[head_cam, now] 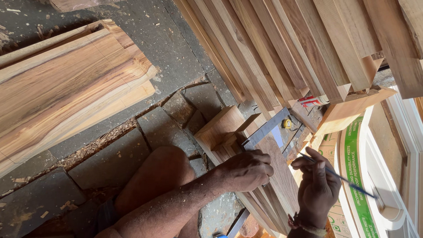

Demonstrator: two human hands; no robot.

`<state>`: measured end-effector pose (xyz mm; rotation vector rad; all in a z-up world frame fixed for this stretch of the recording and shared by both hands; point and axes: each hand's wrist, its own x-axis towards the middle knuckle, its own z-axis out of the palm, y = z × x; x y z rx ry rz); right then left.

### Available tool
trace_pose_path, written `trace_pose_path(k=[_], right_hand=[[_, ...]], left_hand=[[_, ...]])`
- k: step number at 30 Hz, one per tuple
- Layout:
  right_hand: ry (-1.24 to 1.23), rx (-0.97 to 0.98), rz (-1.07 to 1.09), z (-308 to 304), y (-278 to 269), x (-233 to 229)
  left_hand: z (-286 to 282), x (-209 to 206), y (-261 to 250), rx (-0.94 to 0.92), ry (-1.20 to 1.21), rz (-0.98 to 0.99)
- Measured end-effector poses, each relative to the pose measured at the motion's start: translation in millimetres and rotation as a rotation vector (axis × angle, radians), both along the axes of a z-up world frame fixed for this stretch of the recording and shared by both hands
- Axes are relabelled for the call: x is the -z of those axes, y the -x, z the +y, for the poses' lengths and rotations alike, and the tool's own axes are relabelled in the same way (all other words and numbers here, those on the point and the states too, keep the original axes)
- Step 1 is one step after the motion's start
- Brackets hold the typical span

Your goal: The person sits on the floor and uses a try square and a pen to mark lines on several wooden planks. They repeatedly position the square on the wood and draw straight lines along its edge, then move the planks to mark additional pieces.

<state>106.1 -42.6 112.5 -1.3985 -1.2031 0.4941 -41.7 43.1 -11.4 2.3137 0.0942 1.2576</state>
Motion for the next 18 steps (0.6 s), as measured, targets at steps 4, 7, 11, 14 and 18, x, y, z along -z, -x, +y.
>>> trace_pose_path(k=[4, 7, 11, 14, 18], right_hand=[[0.134, -0.126, -0.066, 48, -6, 6], [0.344, -0.161, -0.240, 76, 2, 17], [0.500, -0.198, -0.304, 94, 18, 26], [0.525, -0.181, -0.363, 96, 21, 26], [0.510, -0.213, -0.341, 96, 20, 27]], left_hand=[[4, -5, 4, 0.048, 0.036, 0.105], [6, -14, 11, 0.094, 0.098, 0.196], [6, -19, 16, 0.030, 0.030, 0.126], [5, -17, 13, 0.041, 0.043, 0.139], [4, -13, 3, 0.046, 0.060, 0.129]])
